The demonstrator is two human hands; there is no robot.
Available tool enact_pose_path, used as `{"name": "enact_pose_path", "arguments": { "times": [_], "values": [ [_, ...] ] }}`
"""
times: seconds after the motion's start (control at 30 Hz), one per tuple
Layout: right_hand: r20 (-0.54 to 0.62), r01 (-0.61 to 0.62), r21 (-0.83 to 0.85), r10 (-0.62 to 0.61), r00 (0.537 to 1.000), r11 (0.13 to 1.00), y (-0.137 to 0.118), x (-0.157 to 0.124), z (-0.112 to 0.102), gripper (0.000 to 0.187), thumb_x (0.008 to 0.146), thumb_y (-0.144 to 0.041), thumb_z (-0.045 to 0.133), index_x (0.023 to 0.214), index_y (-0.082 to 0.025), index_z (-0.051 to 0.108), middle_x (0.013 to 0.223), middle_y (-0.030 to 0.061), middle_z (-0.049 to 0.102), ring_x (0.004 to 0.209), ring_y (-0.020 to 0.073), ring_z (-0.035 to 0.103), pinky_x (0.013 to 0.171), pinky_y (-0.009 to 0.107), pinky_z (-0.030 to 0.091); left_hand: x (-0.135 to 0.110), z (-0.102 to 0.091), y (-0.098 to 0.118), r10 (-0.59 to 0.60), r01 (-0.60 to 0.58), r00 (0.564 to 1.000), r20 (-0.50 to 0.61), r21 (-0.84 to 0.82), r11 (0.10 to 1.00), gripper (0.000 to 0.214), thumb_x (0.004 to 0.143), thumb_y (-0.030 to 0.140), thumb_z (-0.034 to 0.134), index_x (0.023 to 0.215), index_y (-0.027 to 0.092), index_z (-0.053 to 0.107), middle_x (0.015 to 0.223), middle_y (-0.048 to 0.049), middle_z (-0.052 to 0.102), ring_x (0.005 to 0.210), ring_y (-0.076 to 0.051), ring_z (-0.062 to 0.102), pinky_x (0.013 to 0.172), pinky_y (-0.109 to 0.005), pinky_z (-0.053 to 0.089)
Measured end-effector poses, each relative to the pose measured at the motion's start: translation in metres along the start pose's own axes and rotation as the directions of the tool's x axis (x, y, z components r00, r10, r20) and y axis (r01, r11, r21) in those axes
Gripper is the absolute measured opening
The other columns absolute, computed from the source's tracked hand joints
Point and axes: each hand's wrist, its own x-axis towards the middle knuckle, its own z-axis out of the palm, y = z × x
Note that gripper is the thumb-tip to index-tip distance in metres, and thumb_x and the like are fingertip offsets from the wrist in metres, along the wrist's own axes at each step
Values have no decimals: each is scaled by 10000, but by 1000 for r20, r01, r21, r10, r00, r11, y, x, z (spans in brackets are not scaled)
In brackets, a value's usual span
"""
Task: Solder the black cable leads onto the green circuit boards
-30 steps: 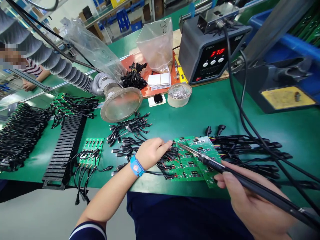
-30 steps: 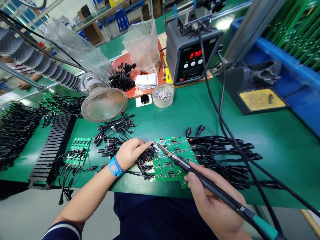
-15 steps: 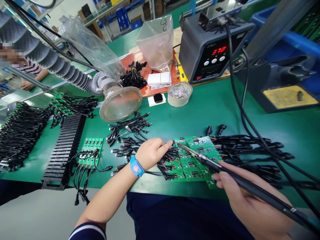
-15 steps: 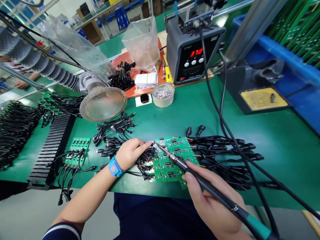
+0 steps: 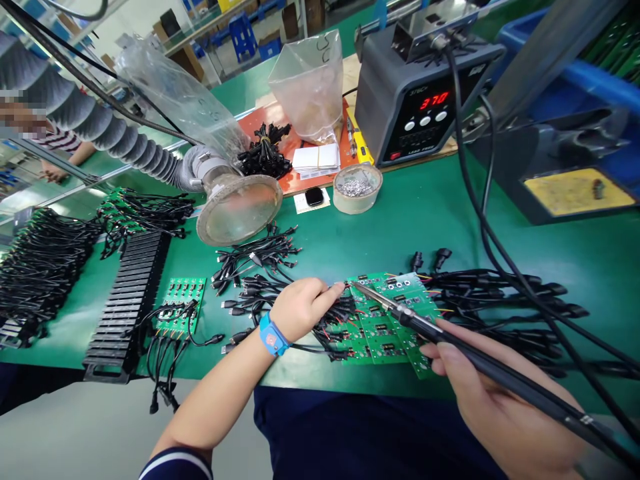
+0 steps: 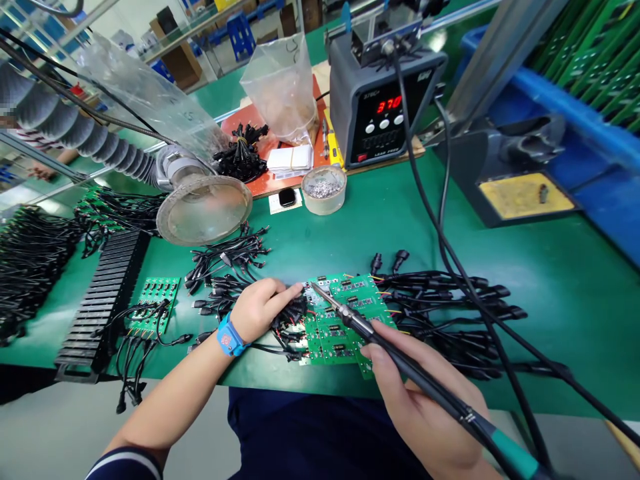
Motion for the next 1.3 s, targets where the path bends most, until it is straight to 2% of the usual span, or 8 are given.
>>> {"name": "enact_pose_path", "arguments": {
  "times": [0.1,0.23,0.37,0.53,0.77,1.0,1.17,1.3],
  "values": [
    [15,35,-52,-35,999,998,-4,1,1,245,793,-340,599,1028,-269,614,832,-14,664,656,144,637,541,227,535,-1,3,2,3,-3,1000,-17,13,1000,234,946,134,291,1118,129,450,727,-17,527,648,-123,500,568,-230,430],
    [37,152,-141,-148,988,978,-11,5,0,191,812,-349,585,981,-268,624,814,-36,666,624,122,629,628,225,529,-4,8,5,16,-15,999,-32,39,999,227,936,112,318,1136,110,425,712,-13,527,665,-126,512,588,-242,442],
    [33,183,-133,-180,983,974,-13,7,-1,195,820,-334,583,995,-257,616,850,-32,668,642,112,632,622,209,518,-3,9,6,8,-6,1000,-29,57,998,216,930,121,342,1125,103,435,693,-7,518,633,-126,493,564,-242,423],
    [45,158,-110,-154,987,981,-10,7,-2,189,823,-341,573,988,-259,618,794,-33,666,640,115,633,602,198,526,-2,9,7,-27,30,999,-40,67,997,214,932,150,351,1116,104,450,695,-8,499,606,-127,458,528,-236,385],
    [-14,-68,44,68,998,997,-9,1,-4,226,798,-305,590,1008,-226,619,729,-4,661,561,136,620,517,206,539,-2,9,6,-29,32,998,-48,76,997,233,927,131,342,1137,114,443,702,-7,473,613,-127,440,524,-228,365],
    [22,-24,-13,24,999,1000,-3,1,-3,234,779,-343,611,996,-257,625,763,-4,654,599,152,628,490,220,539,-1,3,3,-52,52,998,-33,19,998,238,933,134,338,1124,137,481,809,-33,552,692,-126,498,593,-229,419],
    [27,9,-11,-9,1000,1000,-5,3,-3,218,778,-337,611,978,-253,630,767,-4,655,619,152,631,532,222,549,3,2,-1,-31,30,999,-20,-56,998,276,950,141,284,1080,133,527,850,-45,597,758,-128,528,670,-251,446],
    [26,-43,-12,43,999,999,-5,2,-3,233,789,-335,598,1005,-249,621,764,-3,656,603,147,628,517,217,545,4,2,-4,-33,29,999,-29,-120,992,291,951,145,277,1066,127,544,850,-47,609,764,-132,528,671,-254,449]
  ]
}}
